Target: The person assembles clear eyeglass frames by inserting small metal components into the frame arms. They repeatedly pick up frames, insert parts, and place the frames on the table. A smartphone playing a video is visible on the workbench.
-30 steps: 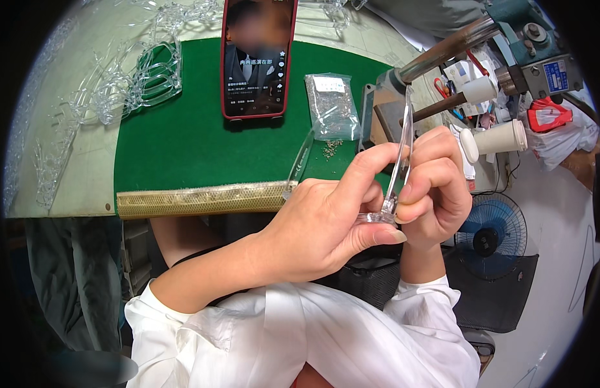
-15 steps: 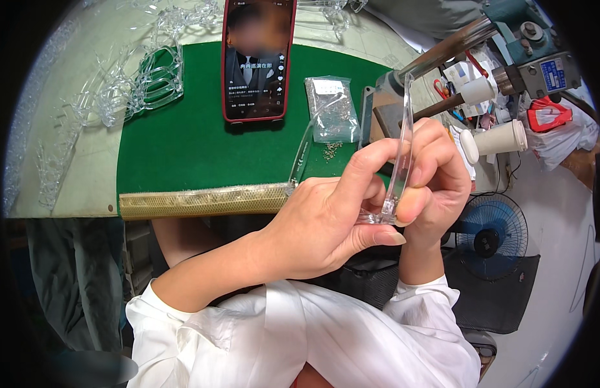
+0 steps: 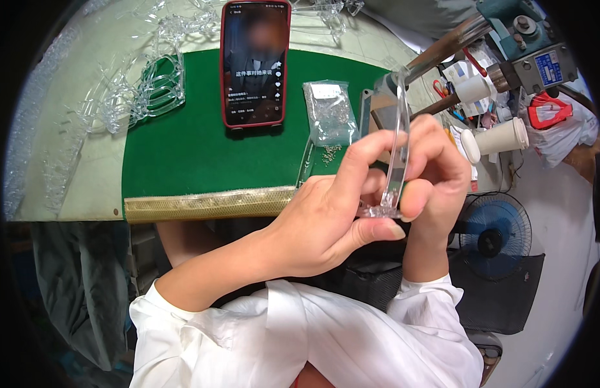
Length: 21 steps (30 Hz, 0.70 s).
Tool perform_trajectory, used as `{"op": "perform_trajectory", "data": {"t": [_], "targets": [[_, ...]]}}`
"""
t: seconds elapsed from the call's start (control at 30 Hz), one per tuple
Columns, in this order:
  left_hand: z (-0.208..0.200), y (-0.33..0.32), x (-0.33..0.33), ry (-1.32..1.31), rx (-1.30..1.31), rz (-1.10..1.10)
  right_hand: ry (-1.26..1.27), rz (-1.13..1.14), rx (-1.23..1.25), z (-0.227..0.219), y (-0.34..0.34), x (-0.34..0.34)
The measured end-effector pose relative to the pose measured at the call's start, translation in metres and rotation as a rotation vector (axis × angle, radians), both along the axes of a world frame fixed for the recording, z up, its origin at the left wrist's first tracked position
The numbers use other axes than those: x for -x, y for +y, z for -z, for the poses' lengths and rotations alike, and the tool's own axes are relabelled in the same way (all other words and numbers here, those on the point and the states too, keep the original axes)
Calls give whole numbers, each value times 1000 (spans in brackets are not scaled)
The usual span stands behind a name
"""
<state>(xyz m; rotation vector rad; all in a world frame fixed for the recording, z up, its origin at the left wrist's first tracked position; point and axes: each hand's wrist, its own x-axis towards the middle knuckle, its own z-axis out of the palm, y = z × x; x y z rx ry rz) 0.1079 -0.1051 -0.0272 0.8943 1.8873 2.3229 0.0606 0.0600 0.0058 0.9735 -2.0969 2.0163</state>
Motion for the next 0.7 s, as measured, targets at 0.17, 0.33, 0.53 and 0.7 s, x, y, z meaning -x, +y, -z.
{"op": "perform_trajectory", "data": {"t": [0.17,0.33,0.53,0.7], "targets": [[3,11,17,132,2,-120,-110,45,19,3,2,-17],[-2,25,35,364,248,-304,-62,126,-14,-4,22,-4],[-15,46,60,538,709,-452,-25,112,-4,-22,55,31],[-18,73,83,572,728,-494,-48,295,31,-28,77,51]]}}
